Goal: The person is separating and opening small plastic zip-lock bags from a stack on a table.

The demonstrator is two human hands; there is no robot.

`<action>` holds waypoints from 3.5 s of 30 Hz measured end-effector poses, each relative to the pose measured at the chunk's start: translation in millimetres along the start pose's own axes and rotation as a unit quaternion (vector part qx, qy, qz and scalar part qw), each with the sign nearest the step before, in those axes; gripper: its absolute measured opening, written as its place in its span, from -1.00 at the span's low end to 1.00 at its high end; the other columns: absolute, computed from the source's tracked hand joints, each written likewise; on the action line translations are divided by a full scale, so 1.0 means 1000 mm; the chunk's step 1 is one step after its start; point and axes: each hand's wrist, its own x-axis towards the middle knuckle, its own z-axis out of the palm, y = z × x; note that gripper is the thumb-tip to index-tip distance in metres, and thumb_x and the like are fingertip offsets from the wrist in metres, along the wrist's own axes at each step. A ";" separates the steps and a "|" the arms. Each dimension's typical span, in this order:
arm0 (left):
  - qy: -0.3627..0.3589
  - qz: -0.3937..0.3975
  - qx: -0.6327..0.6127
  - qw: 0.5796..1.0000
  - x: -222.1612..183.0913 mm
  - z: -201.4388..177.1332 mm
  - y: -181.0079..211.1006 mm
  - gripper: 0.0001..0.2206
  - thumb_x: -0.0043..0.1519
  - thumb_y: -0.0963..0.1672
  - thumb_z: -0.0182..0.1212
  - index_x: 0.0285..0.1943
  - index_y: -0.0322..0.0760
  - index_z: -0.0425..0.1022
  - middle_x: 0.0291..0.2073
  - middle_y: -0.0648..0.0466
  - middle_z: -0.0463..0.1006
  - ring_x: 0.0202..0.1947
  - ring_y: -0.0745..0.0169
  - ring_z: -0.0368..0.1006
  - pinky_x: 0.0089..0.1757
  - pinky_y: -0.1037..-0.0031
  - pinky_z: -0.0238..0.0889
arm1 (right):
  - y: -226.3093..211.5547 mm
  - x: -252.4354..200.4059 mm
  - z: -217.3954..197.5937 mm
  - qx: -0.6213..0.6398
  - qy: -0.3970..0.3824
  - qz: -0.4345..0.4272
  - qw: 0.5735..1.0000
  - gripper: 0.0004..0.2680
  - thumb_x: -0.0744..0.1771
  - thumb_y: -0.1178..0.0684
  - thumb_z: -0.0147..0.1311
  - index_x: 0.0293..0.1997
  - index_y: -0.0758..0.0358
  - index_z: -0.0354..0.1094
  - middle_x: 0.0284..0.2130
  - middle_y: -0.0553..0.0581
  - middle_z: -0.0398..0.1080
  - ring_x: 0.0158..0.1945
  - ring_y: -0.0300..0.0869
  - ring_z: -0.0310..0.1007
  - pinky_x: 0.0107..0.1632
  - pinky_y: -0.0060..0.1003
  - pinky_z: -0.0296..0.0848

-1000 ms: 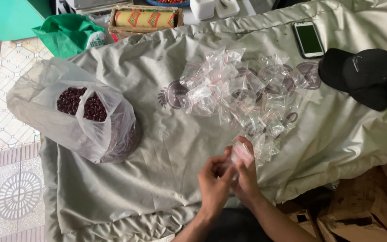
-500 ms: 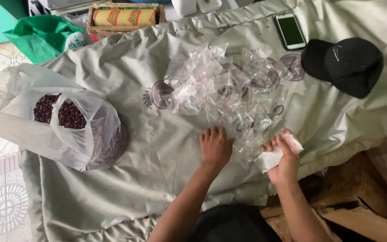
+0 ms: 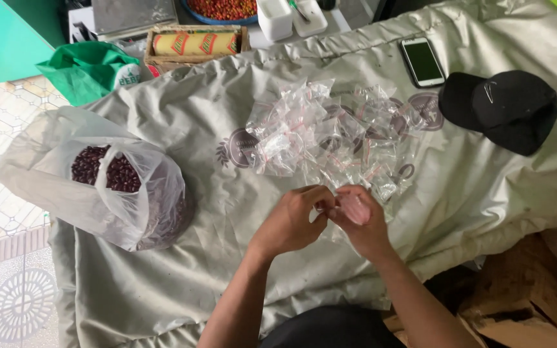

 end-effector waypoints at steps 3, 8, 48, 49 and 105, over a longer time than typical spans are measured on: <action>0.150 -0.085 -0.204 0.964 -0.009 0.016 -0.009 -0.68 0.18 -0.31 0.26 0.12 -0.35 0.45 -0.27 -0.13 0.59 -0.17 -0.04 0.61 -0.15 0.19 0.56 | 0.001 0.003 0.010 -0.011 0.036 -0.039 0.999 -0.79 0.29 0.33 0.22 -0.01 0.37 0.35 -0.46 0.23 0.43 -0.41 -0.16 0.46 -0.28 -0.26 0.54; 0.239 -0.189 -0.403 0.863 -0.034 0.040 -0.019 -0.72 0.18 -0.31 0.32 0.06 -0.59 0.46 -0.36 -0.30 0.65 -0.39 0.02 0.60 -0.35 0.29 0.60 | -0.011 0.000 0.020 -0.084 0.100 -0.055 0.990 -0.84 0.30 0.26 0.27 -0.08 0.33 0.41 -0.43 0.13 0.47 -0.44 -0.28 0.46 -0.29 -0.33 0.53; 0.418 -0.236 -0.481 0.734 -0.074 0.049 -0.034 -0.90 0.15 -0.27 0.36 -0.43 -0.47 0.61 -0.58 -0.07 0.56 -0.55 0.16 0.40 -0.32 0.36 0.37 | 0.018 -0.031 0.027 -0.075 0.095 -0.127 0.984 -0.90 0.30 0.26 0.19 -0.16 0.26 0.40 -0.49 0.09 0.42 -0.46 -0.23 0.38 -0.36 -0.38 0.44; 0.416 -0.237 -0.482 0.734 -0.070 0.046 -0.030 -0.90 0.15 -0.27 0.36 -0.43 -0.47 0.61 -0.58 -0.07 0.56 -0.55 0.16 0.40 -0.32 0.36 0.37 | 0.021 -0.030 0.024 -0.076 0.097 -0.126 0.984 -0.90 0.30 0.26 0.19 -0.16 0.26 0.40 -0.49 0.09 0.42 -0.46 -0.23 0.38 -0.36 -0.38 0.44; 0.282 -0.277 -0.499 0.771 -0.066 0.053 0.002 -0.90 0.02 -0.32 0.47 -0.37 -0.50 0.62 -0.53 -0.18 0.68 -0.51 0.08 0.61 -0.27 0.28 0.61 | -0.013 -0.017 0.013 -0.145 0.101 -0.048 0.983 -0.93 0.31 0.16 0.22 -0.18 0.28 0.46 -0.37 0.12 0.47 -0.40 -0.19 0.49 -0.34 -0.33 0.60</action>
